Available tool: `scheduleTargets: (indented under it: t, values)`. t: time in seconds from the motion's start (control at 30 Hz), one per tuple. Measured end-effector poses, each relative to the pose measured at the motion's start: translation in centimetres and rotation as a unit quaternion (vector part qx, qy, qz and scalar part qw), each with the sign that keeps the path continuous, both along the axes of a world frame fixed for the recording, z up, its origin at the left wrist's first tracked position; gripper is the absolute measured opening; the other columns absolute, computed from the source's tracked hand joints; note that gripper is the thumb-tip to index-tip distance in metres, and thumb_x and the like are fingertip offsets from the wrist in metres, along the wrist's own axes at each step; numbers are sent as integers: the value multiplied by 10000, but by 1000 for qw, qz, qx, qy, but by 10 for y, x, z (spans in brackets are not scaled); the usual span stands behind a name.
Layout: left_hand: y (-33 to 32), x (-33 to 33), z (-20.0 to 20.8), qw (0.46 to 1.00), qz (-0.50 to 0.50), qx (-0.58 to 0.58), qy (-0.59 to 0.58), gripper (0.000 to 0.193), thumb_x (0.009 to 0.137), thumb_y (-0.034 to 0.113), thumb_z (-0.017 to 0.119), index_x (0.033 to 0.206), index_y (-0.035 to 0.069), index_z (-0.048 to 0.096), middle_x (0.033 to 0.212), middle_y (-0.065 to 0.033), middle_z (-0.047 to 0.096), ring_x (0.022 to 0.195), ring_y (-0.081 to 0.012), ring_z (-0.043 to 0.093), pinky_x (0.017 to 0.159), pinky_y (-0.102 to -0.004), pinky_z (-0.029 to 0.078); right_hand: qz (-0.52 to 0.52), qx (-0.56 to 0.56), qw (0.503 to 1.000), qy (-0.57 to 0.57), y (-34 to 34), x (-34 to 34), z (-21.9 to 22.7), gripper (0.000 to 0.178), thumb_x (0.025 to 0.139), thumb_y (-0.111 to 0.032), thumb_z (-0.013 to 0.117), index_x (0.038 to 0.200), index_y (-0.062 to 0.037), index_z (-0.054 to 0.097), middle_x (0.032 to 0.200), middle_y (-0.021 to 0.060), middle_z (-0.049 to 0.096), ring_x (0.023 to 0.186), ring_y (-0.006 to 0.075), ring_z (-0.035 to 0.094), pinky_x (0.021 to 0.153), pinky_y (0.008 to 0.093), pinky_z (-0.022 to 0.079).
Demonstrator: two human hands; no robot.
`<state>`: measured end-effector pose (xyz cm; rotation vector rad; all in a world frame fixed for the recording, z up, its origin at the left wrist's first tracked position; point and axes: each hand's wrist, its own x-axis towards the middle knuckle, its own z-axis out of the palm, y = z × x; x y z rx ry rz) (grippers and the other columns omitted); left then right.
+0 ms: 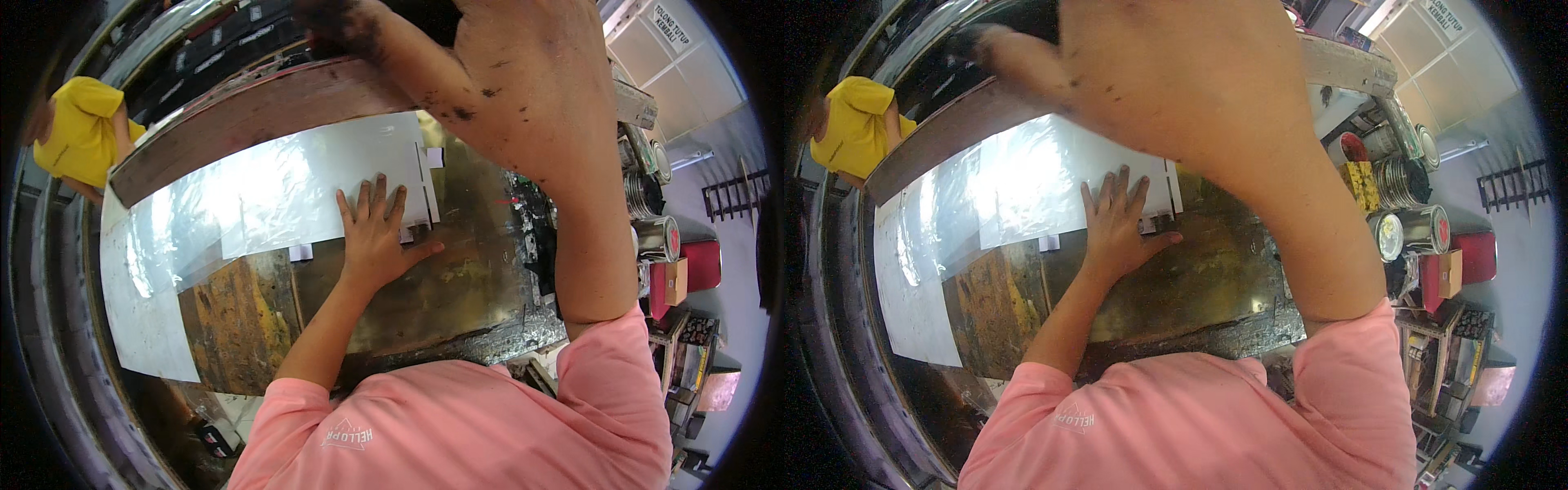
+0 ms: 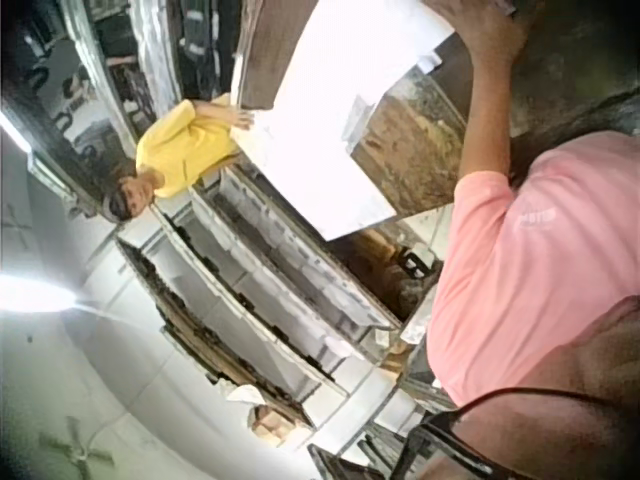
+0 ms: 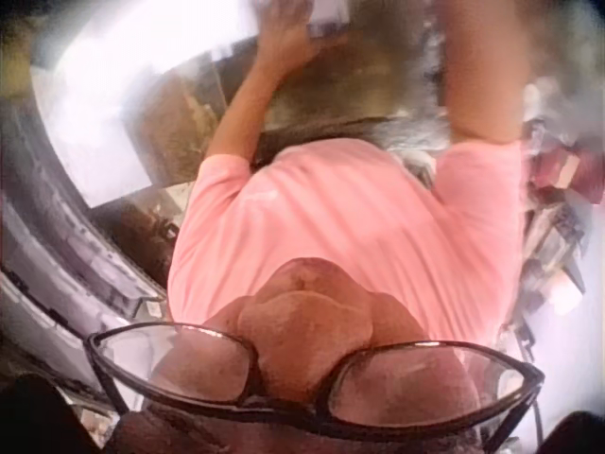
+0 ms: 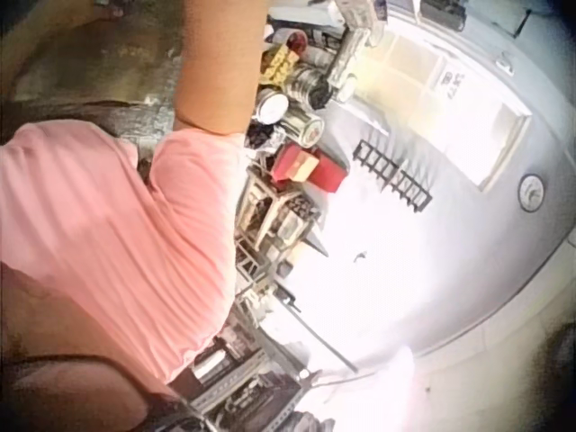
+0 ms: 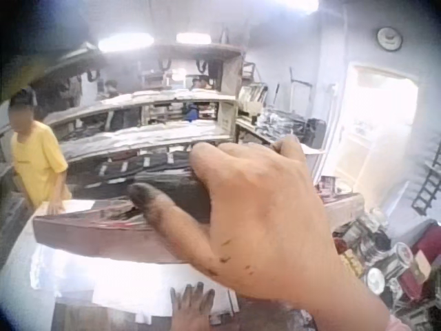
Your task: The person performs manual screen printing on paper sheets, using a squeegee to spread ink through a mesh screen and then setting the printed items aside to dry.
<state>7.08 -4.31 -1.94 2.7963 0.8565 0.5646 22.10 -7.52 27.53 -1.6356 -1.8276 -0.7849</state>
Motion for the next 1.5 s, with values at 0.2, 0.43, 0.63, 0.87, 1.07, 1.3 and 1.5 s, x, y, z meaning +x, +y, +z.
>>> scheduleTargets:
  t: [0.2,0.43,0.63,0.87,1.07,1.3,1.5]
  values:
    - [-14,-22,7,997,24,-47,56,1159,719,902,636,1475,26,560,1559,-238,449,1483,-449,359,1232,-697,105,-9,8,1000,-2,2,9,-15,442,969,-470,648,840,-48,620,757,113,647,734,287,634,830,453,404]
    - [-20,-28,5,1000,1,8,26,1051,739,873,639,1390,48,621,1472,-203,521,1387,-410,455,1224,-710,143,-14,18,1000,-6,6,10,-13,424,959,-467,657,879,-51,634,786,123,660,765,298,641,840,451,407]
    - [-21,-28,5,1000,1,-11,11,1008,698,824,728,1368,75,639,1442,-179,542,1387,-382,470,1235,-714,104,-15,17,1000,-10,9,8,-14,413,950,-465,665,913,-54,646,812,132,671,791,307,647,848,449,409]
    - [-23,-30,4,1000,-5,-12,-22,950,684,758,792,1333,78,654,1410,-165,564,1348,-369,507,1238,-700,138,-24,19,999,-13,8,4,-14,406,940,-462,674,952,-57,660,842,142,684,821,318,654,859,447,413]
    - [-11,-63,39,933,155,-208,-250,606,698,402,965,1130,61,713,1163,-111,687,1072,-291,672,1033,-480,503,-53,13,998,-22,7,4,-10,404,932,-460,682,986,-59,673,867,150,695,847,327,660,867,445,415]
    - [20,-146,133,726,91,-427,-532,1024,737,86,922,1579,-10,348,1096,-57,681,948,-131,636,862,-287,530,-37,-108,993,27,-45,-26,-61,441,837,-411,778,1064,-64,629,986,138,638,997,340,610,908,541,399]
    - [-19,-166,51,852,189,-330,-361,1012,550,260,1047,1413,-19,598,1164,-77,733,1049,-193,669,975,-351,521,21,-304,951,50,-51,-7,-154,458,751,-115,770,1125,-72,509,1025,120,546,1056,327,561,958,520,361]
